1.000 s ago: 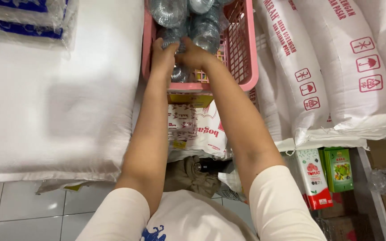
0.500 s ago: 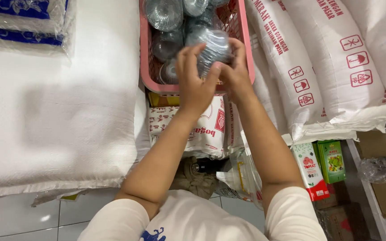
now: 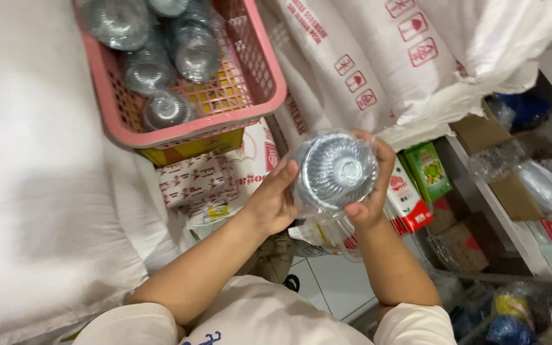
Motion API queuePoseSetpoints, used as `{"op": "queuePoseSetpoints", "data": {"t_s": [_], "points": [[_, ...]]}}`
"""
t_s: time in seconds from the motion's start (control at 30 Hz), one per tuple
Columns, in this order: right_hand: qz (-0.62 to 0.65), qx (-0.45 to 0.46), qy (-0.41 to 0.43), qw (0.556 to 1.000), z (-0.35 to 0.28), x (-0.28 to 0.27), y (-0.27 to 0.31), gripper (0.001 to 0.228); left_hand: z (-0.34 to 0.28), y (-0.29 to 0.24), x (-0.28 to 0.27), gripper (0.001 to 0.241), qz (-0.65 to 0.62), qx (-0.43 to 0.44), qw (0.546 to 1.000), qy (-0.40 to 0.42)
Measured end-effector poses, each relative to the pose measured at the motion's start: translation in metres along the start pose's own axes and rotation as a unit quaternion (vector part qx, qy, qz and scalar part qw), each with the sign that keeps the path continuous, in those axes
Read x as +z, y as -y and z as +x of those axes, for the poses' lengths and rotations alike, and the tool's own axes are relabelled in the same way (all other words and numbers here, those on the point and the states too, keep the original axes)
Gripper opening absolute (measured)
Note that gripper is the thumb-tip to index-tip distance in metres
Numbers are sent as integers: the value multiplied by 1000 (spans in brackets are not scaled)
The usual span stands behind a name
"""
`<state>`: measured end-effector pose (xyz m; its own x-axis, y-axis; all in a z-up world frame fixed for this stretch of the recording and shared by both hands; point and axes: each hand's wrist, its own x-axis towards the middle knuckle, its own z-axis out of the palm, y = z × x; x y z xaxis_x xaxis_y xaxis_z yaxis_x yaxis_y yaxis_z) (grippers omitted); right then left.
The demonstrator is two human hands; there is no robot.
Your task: The person removes a stack of foil cups from a basket and places them on a shelf, then picks up a package of labels and places it back into a container.
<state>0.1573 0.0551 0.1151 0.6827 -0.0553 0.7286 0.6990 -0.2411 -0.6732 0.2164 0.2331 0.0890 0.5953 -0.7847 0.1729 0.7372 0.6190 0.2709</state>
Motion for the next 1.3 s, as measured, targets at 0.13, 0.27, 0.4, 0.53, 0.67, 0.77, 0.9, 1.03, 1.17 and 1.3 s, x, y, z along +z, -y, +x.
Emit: {"op": "queuePoseSetpoints", "data": {"t_s": [0.13,0.27,0.4,0.53,0.67,0.77,0.9,1.03,1.17,1.3], "points": [[-17,26,43,999,-34,-13,14,98,-19,23,-3,89,-27,-104,989,99],[-14,116,73,991,-65,-22,29,95,-35,49,-31,88,91,-116,989,-18],[-88,117,-8,989,-88,-24,51,88,-40,68,-70,83,136,-136,980,-48],[-418,-105,89,898,-102,-33,73,42,-48,107,-86,73,169,-135,970,-111],[-457,-69,154,873,-110,-34,74,30,-45,145,-79,69,151,-118,975,-110],[-370,17,84,925,-120,-54,75,35,-51,166,-67,72,191,-65,973,-112],[73,325,-21,943,-133,-89,62,47,-60,182,-55,77,211,-57,971,-99],[-2,209,-44,977,-144,-98,69,62,-70,192,-52,80,245,-54,959,-135],[-279,-75,149,946,-151,-93,90,46,-74,205,-55,69,254,-39,949,-181],[-403,-95,169,895,-158,-75,84,49,-79,210,-57,55,321,-13,934,-155]]}}
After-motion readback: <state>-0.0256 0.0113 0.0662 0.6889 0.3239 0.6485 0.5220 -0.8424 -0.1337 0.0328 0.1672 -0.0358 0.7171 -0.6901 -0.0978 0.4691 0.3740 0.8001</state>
